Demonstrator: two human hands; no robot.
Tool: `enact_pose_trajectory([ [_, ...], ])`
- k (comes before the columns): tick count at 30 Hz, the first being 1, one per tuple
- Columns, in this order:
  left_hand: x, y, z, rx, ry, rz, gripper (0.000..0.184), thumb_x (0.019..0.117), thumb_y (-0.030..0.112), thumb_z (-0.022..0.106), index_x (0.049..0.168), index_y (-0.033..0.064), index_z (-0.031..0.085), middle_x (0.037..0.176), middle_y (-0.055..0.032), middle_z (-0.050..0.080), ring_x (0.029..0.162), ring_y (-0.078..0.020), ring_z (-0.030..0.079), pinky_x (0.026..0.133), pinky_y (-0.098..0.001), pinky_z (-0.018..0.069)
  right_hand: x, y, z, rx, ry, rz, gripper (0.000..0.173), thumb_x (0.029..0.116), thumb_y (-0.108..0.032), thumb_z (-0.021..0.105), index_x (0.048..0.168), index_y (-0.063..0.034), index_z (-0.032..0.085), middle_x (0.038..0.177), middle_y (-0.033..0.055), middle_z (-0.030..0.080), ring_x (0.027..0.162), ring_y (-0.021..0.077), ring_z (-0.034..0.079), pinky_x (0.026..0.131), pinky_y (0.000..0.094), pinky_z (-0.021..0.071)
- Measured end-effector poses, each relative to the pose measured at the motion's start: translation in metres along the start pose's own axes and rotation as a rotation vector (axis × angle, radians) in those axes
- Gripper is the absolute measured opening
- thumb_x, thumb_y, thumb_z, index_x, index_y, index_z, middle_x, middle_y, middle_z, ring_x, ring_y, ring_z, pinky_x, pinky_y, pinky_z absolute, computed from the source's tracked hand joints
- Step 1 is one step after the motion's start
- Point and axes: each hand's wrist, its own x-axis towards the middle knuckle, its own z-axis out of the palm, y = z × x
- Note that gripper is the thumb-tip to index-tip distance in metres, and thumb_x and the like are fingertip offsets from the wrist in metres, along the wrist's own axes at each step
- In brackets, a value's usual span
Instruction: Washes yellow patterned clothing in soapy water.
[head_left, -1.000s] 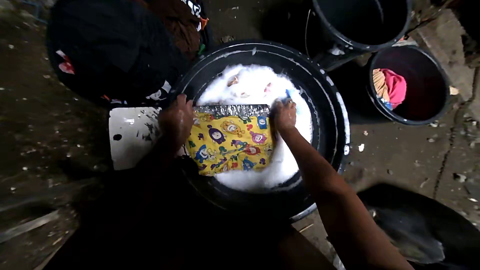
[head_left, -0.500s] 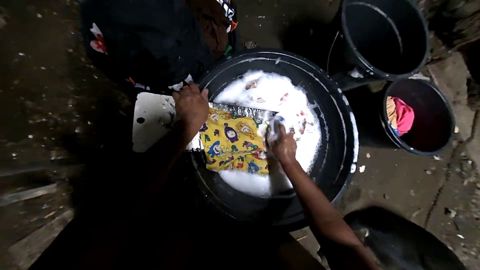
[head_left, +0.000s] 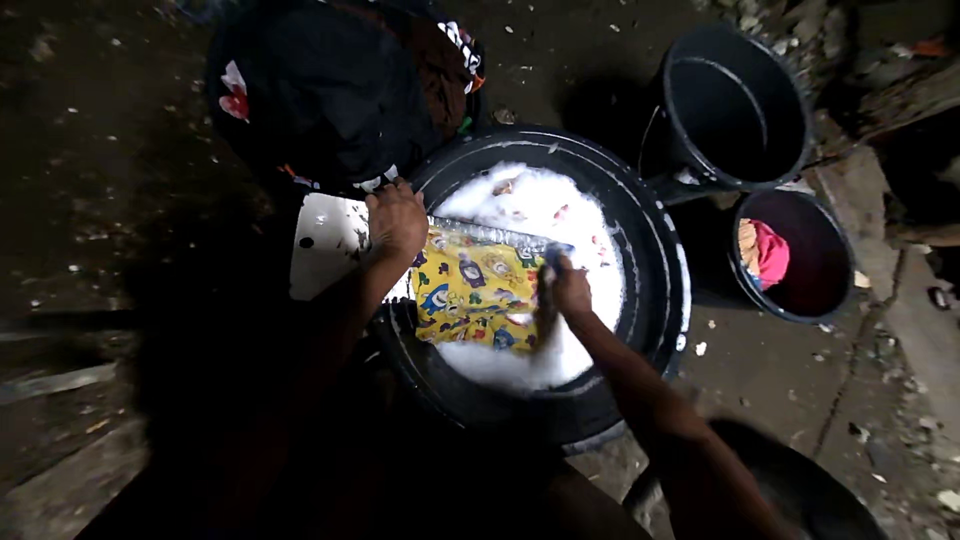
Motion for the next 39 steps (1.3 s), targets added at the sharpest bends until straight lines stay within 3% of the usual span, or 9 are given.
enact_pose_trajectory([
  [3,-0.002,0.002,-0.001,-0.009,0.014,0.025,0.054,0.1126,0.031,0.033,0.142,-0.0127,0.045,0.136,-0.0372,0.054,0.129,-0.0496,0.054,0.11,-0.0624,0.0366,0.006,0.005,-0.026,-0.132,-0.126,0.081,0.051,0.1056,-0.027,0.053,0.153,-0.01,0.046,0.146,0.0368,0.047,0.125,0.0526,0.057,0.1,0.0643,0.0498],
  [8,-0.003,0.004,0.0,-0.026,-0.006,0.007,0.051,0.1124,0.028,0.033,0.141,-0.0127,0.046,0.137,-0.0357,0.054,0.13,-0.0489,0.053,0.111,-0.0623,0.0355,-0.062,-0.13,-0.006,0.077,-0.022,-0.352,0.052,0.1042,-0.025,0.057,0.155,-0.0168,0.045,0.127,0.0318,0.06,0.106,0.0471,0.067,0.085,0.0597,0.0572],
  [12,-0.001,0.0,-0.001,-0.013,-0.033,-0.01,0.053,0.1125,0.03,0.032,0.144,-0.0115,0.044,0.141,-0.0348,0.052,0.133,-0.0477,0.051,0.113,-0.0607,0.0337,-0.048,-0.071,0.023,0.213,0.051,-0.279,0.044,0.1031,-0.021,0.061,0.146,-0.0115,0.054,0.114,0.0305,0.067,0.097,0.0477,0.069,0.08,0.0642,0.0554],
  [16,0.002,0.002,-0.001,-0.003,-0.01,0.007,0.053,0.1123,0.029,0.033,0.145,-0.0116,0.043,0.14,-0.0353,0.052,0.132,-0.0484,0.052,0.112,-0.062,0.0339,0.001,0.01,0.015,0.156,0.119,0.096,0.048,0.1067,-0.029,0.053,0.152,-0.0124,0.048,0.128,0.0353,0.061,0.115,0.0543,0.062,0.093,0.07,0.0496],
  [22,-0.001,0.002,-0.002,-0.03,-0.029,-0.014,0.052,0.1124,0.028,0.032,0.145,-0.0118,0.041,0.142,-0.0364,0.05,0.135,-0.0494,0.049,0.114,-0.0623,0.0313,-0.066,-0.144,0.01,0.086,-0.047,-0.39,0.046,0.1052,-0.025,0.056,0.15,-0.0179,0.052,0.119,0.0277,0.066,0.103,0.0439,0.069,0.084,0.0579,0.0571],
  [29,0.001,0.001,0.0,-0.031,-0.016,-0.003,0.053,0.1122,0.028,0.032,0.145,-0.0116,0.042,0.142,-0.0364,0.05,0.135,-0.05,0.048,0.114,-0.0624,0.0309,-0.007,0.008,0.016,0.151,0.098,0.047,0.044,0.1057,-0.027,0.055,0.148,-0.0134,0.055,0.128,0.0305,0.065,0.117,0.0513,0.063,0.096,0.0689,0.049],
  [31,0.002,0.002,-0.002,-0.048,-0.012,-0.007,0.052,0.1123,0.027,0.032,0.145,-0.0114,0.042,0.143,-0.0364,0.049,0.136,-0.0499,0.048,0.115,-0.0619,0.0306,-0.007,-0.006,0.007,0.156,0.103,0.043,0.043,0.1055,-0.024,0.054,0.146,-0.0105,0.056,0.127,0.0304,0.065,0.118,0.0503,0.063,0.097,0.0677,0.0491],
  [36,0.002,0.0,-0.001,-0.055,-0.01,-0.009,0.05,0.1123,0.026,0.031,0.144,-0.0117,0.043,0.142,-0.0364,0.05,0.136,-0.0498,0.048,0.115,-0.0617,0.0303,-0.061,-0.147,0.013,0.088,-0.007,-0.445,0.043,0.1054,-0.026,0.055,0.147,-0.0154,0.056,0.116,0.0263,0.068,0.1,0.0422,0.07,0.083,0.0567,0.0576],
  [39,0.0,0.0,0.001,-0.043,-0.004,-0.002,0.05,0.112,0.026,0.033,0.144,-0.011,0.043,0.141,-0.0358,0.051,0.135,-0.0492,0.049,0.116,-0.061,0.0303,-0.05,-0.096,0.014,0.094,0.011,-0.348,0.044,0.106,-0.025,0.054,0.149,-0.0157,0.054,0.116,0.0272,0.069,0.102,0.0457,0.069,0.084,0.0624,0.0556],
])
